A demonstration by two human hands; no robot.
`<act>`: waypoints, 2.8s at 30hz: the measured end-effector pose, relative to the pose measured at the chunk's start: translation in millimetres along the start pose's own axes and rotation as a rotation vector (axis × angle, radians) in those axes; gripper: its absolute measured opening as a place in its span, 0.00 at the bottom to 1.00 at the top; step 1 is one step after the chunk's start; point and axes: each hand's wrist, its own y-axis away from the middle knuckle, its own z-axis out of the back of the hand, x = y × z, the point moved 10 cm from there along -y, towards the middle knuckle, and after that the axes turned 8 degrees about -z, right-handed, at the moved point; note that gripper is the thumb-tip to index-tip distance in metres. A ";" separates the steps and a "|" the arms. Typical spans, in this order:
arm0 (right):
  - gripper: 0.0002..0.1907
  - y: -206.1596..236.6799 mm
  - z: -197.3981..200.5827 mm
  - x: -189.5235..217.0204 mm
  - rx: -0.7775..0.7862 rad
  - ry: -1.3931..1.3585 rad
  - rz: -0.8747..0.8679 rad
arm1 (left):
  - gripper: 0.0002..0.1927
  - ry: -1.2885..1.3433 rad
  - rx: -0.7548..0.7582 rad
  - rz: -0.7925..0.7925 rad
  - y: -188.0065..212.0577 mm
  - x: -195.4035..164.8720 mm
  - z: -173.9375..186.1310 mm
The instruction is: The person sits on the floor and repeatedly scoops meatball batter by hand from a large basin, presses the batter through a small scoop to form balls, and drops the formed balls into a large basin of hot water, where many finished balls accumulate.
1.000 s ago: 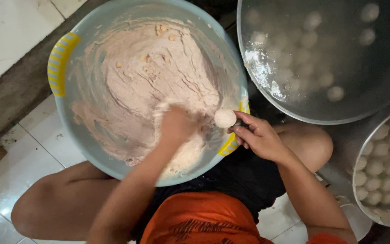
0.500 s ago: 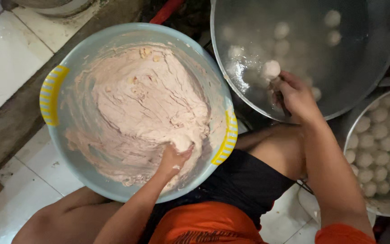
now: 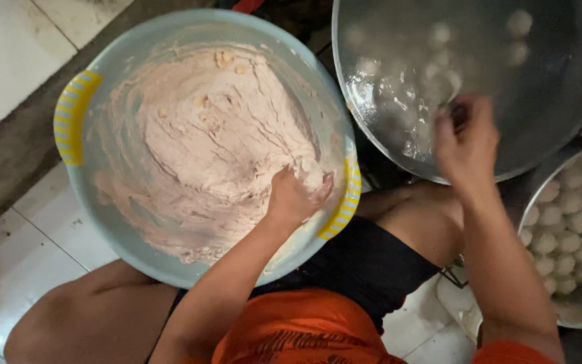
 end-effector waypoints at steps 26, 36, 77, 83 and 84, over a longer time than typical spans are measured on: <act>0.25 61.1 -78.8 4.4 0.677 -0.534 -0.453 | 0.32 -0.241 0.454 0.613 63.3 145.6 -1.3; 0.19 1.0 -27.9 1.4 0.216 0.588 0.171 | 0.36 -0.680 -0.011 0.314 -4.3 184.4 79.8; 0.22 106.3 -145.8 19.9 0.889 -0.605 -0.464 | 0.15 -0.178 0.120 0.221 7.9 34.7 -23.0; 0.21 96.0 -140.6 18.1 0.839 -0.666 -0.481 | 0.37 -0.637 0.474 0.088 38.7 88.0 -31.1; 0.21 96.1 -138.3 20.4 0.819 -0.662 -0.492 | 0.33 -0.571 0.490 0.211 48.6 110.4 -23.3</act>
